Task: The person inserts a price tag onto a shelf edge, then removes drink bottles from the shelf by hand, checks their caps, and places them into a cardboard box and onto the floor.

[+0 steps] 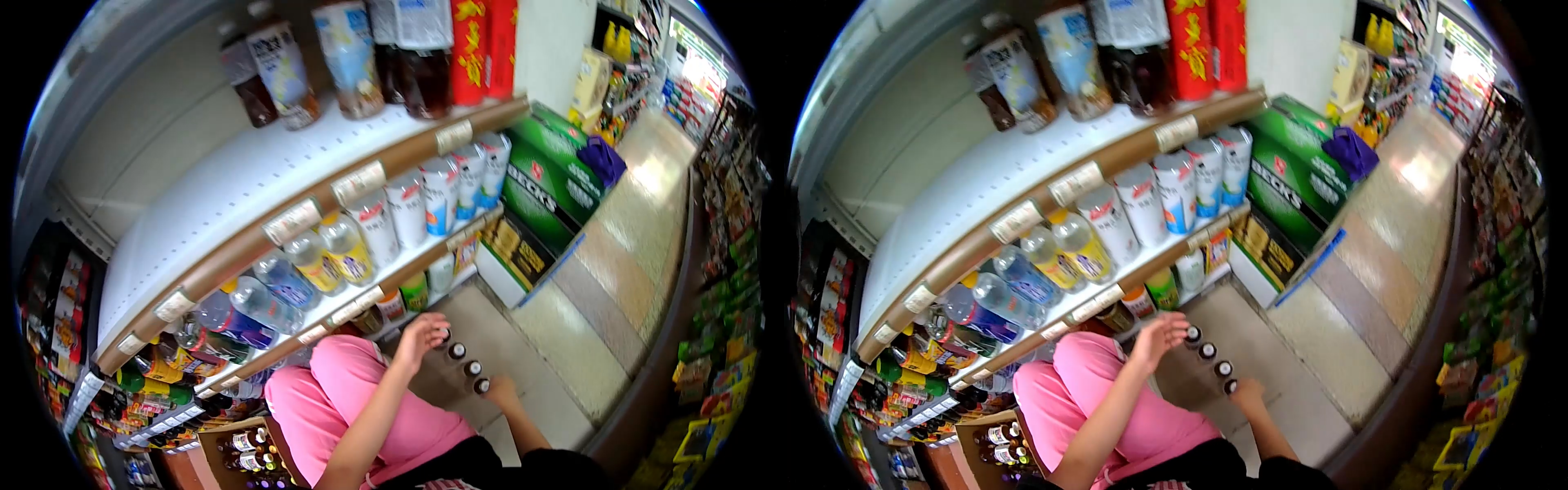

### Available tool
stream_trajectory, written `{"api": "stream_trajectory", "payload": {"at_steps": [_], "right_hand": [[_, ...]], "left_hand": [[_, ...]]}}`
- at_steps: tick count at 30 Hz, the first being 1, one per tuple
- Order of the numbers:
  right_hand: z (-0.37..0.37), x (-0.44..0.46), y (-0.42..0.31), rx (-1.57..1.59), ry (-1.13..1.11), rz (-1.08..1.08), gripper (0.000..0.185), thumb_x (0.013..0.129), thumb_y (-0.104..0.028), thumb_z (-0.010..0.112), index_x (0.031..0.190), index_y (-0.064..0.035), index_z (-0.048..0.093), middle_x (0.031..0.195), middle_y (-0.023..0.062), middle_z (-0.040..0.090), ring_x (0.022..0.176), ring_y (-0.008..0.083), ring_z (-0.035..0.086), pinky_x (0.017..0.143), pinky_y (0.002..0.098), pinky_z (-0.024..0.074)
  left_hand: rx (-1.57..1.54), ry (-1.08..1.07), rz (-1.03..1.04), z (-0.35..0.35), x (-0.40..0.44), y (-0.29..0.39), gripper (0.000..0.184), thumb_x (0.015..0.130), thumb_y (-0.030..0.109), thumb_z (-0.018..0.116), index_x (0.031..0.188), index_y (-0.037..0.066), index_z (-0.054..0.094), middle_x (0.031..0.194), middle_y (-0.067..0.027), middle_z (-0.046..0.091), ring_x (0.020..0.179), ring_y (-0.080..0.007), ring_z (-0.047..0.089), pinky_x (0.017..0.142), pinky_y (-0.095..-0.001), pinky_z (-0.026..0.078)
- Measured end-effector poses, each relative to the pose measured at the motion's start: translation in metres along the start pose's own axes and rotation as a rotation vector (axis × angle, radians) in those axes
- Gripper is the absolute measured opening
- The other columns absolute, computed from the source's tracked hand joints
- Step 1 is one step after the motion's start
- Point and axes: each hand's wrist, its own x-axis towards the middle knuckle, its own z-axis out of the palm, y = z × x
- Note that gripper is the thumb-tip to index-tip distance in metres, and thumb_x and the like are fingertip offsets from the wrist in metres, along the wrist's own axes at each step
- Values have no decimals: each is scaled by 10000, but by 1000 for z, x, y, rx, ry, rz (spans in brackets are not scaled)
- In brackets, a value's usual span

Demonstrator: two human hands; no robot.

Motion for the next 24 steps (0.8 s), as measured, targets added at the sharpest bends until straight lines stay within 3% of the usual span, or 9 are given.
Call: {"api": "stream_trajectory", "payload": {"at_steps": [4, 8, 14, 15, 19, 21, 23, 24], "right_hand": [[-121, -18, -43, 164, -255, -140, 437, 702, -453, 780, 892, -64, 716, 792, 144, 691, 783, 295, 682, 695, 397, 523], [-236, -52, -110, 423, 3, -388, 368, 785, -373, 747, 928, -39, 696, 793, 127, 696, 710, 246, 670, 647, 342, 512], [-380, -99, -207, 666, 432, -756, 225, 843, -183, 705, 1001, -31, 654, 880, 101, 687, 766, 239, 675, 644, 317, 511], [-398, -105, -221, 690, 517, -813, 222, 840, -152, 704, 1016, -29, 648, 911, 98, 680, 772, 228, 667, 640, 310, 510], [-461, -97, -270, 757, 778, -973, 288, 837, -60, 687, 1116, -27, 627, 1040, 96, 648, 820, 187, 636, 629, 285, 504], [-480, -87, -290, 800, 892, -1026, 301, 845, -48, 672, 1142, -28, 623, 1062, 95, 641, 830, 182, 630, 632, 277, 504], [-484, -88, -298, 859, 935, -1026, 302, 850, -31, 657, 1150, -23, 623, 1068, 98, 639, 838, 182, 632, 629, 268, 501], [-487, -88, -301, 887, 960, -1029, 303, 853, -22, 649, 1155, -20, 622, 1072, 99, 638, 843, 181, 632, 627, 263, 500]], "left_hand": [[126, -78, 30, 12, -14, 5, 314, 956, 282, 516, 1190, 80, 566, 1100, -39, 654, 977, -113, 610, 877, -271, 444], [275, -185, 128, 50, -61, 59, 335, 965, 316, 522, 1194, 75, 567, 1109, -54, 650, 1009, -123, 611, 904, -268, 438], [447, -309, 494, 98, -144, 186, 272, 920, 133, 587, 1167, 21, 573, 1116, -74, 640, 1015, -144, 603, 903, -264, 451], [446, -283, 573, 104, -155, 207, 235, 923, 106, 589, 1148, 36, 591, 1067, -34, 637, 922, -69, 566, 819, -208, 434], [736, -12, 838, 120, -163, 290, 189, 881, 91, 621, 1062, 40, 607, 959, -5, 621, 897, -81, 576, 805, -263, 460], [788, 134, 853, 135, -151, 328, 270, 841, 135, 681, 1056, 4, 584, 976, -25, 622, 896, -136, 577, 759, -292, 482], [979, 224, 1170, 132, -113, 359, 388, 798, 178, 718, 1096, -24, 575, 1059, -147, 615, 962, -240, 588, 809, -347, 484], [1020, 310, 1233, 133, -95, 370, 429, 793, 196, 729, 1129, -19, 570, 1080, -139, 615, 960, -232, 582, 815, -342, 481]]}}
